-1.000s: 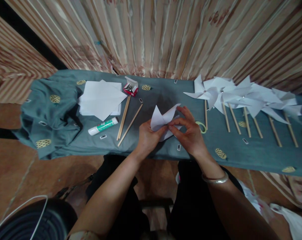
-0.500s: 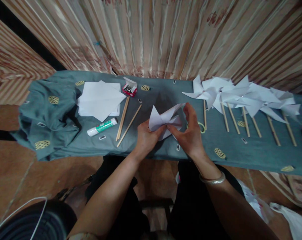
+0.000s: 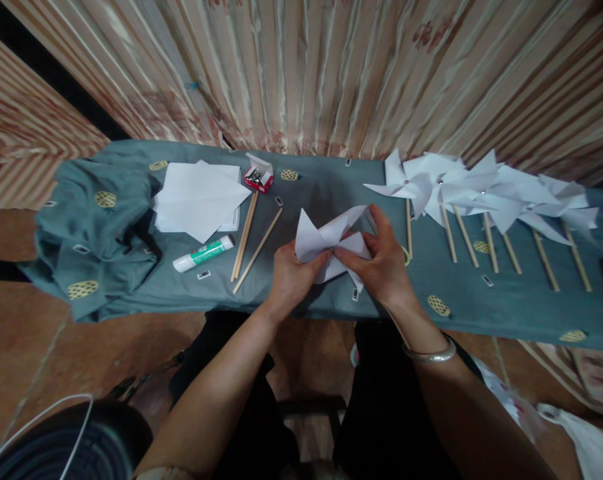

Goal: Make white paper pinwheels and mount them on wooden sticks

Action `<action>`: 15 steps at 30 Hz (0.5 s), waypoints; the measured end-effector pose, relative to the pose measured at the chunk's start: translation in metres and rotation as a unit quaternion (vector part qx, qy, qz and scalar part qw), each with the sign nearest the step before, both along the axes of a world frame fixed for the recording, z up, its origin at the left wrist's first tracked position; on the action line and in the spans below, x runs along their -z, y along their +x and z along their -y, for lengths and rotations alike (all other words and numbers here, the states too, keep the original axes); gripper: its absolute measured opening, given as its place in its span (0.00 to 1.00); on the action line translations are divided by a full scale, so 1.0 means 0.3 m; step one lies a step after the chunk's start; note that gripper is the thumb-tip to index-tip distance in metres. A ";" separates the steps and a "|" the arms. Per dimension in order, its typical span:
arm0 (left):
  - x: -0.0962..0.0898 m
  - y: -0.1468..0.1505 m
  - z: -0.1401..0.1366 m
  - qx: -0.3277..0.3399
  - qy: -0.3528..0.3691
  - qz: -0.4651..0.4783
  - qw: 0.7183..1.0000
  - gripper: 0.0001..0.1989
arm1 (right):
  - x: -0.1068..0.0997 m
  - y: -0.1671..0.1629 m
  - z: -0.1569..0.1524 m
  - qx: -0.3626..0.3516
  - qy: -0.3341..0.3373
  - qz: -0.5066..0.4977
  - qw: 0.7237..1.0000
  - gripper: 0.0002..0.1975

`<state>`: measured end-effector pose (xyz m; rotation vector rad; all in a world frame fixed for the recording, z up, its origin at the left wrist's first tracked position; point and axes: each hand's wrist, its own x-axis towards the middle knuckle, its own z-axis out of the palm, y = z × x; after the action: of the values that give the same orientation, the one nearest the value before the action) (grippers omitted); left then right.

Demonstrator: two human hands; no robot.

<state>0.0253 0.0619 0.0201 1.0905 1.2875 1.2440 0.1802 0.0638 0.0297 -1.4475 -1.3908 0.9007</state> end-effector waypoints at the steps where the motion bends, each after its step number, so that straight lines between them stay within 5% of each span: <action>1: 0.002 -0.001 0.000 0.001 0.001 -0.004 1.000 0.11 | 0.001 0.000 0.000 0.002 -0.003 0.000 1.000 0.49; 15: -0.003 -0.004 0.002 -0.002 0.001 -0.022 1.000 0.13 | -0.011 -0.013 -0.001 0.023 -0.016 0.000 1.000 0.49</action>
<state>0.0243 0.0612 0.0209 1.1227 1.3224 1.2316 0.1761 0.0641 0.0331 -1.4974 -1.3447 0.8974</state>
